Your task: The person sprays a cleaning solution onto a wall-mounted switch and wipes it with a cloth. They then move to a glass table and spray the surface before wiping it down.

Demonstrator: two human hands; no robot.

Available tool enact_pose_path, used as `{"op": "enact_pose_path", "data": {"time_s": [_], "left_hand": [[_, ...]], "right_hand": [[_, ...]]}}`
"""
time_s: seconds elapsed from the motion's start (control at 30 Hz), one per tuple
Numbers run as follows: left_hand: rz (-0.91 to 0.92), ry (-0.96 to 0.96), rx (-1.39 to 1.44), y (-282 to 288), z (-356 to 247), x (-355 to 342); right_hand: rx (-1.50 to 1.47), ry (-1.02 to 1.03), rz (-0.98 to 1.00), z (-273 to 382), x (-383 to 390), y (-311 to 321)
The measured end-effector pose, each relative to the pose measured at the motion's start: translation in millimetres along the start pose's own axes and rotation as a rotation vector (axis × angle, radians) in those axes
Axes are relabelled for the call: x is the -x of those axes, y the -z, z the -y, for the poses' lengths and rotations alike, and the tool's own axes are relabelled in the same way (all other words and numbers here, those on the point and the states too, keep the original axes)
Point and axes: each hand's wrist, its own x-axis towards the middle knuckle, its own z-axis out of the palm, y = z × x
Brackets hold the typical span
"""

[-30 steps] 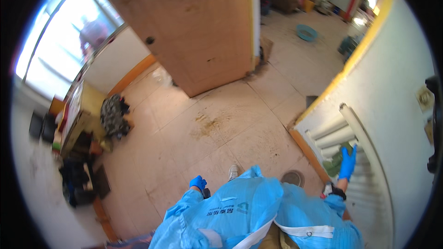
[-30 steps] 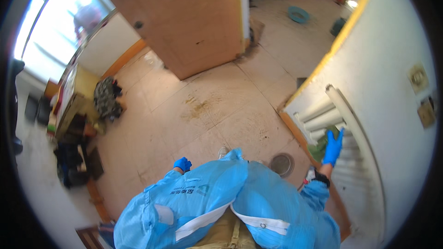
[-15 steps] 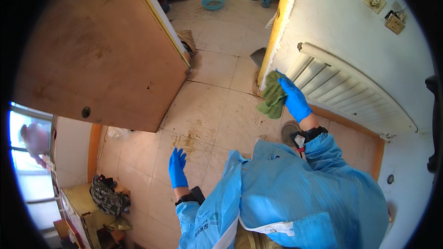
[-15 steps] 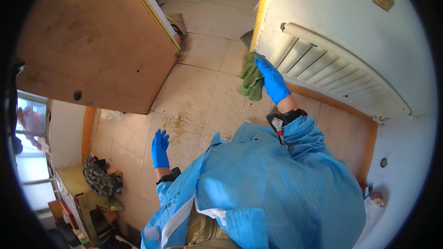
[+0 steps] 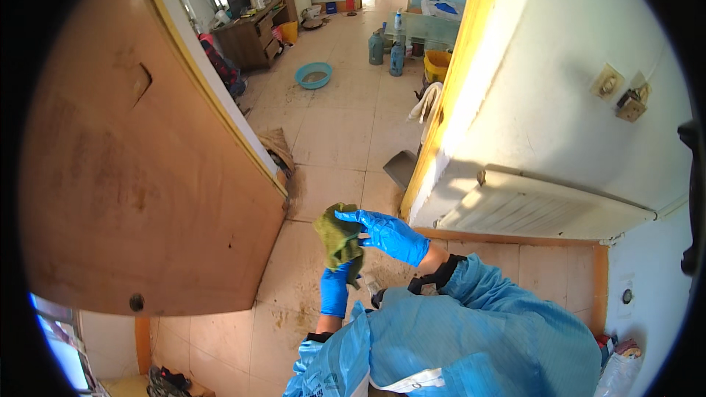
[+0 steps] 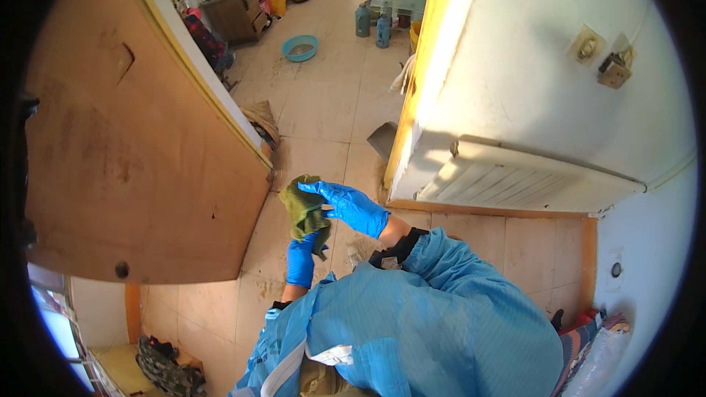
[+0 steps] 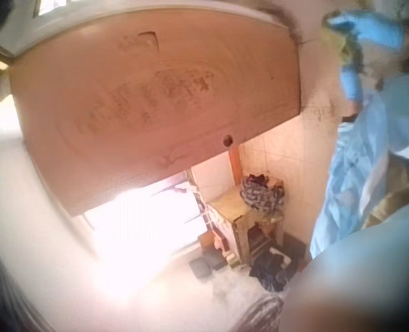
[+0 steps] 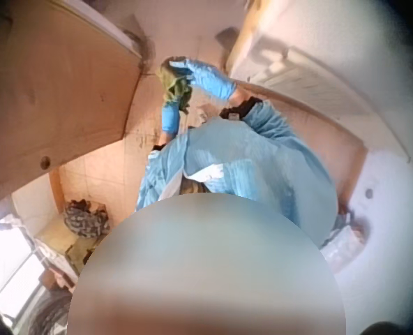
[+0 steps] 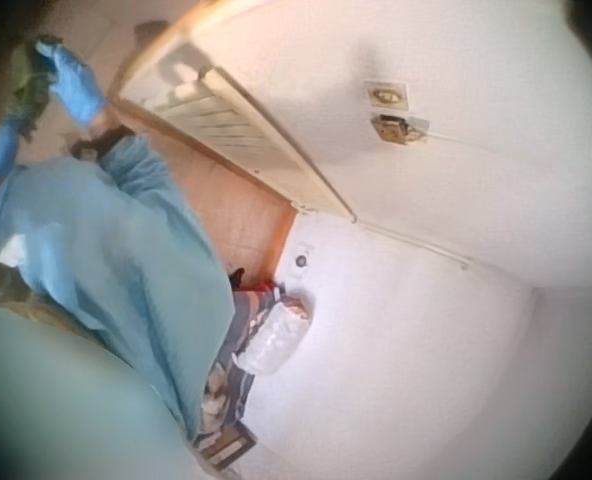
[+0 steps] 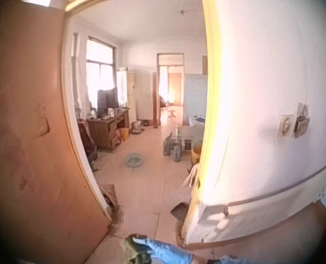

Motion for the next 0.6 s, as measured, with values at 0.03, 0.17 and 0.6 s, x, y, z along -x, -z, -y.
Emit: {"op": "enact_pose_path", "data": {"time_s": [0.03, 0.17, 0.6], "left_hand": [[-0.039, 0.066, -0.012, 7.9, -13.4, -18.8], [-0.325, -0.383, -0.101, 25.2, -55.9, -66.8], [0.378, -0.125, -0.166, -23.5, -182.8, -220.3]], "right_hand": [[0.030, 0.050, 0.048, 12.9, -11.7, 11.2], [0.158, -0.023, 0.022, 69.1, -47.0, 60.4], [0.660, -0.065, -0.330, 70.5, -105.4, 124.2]]}}
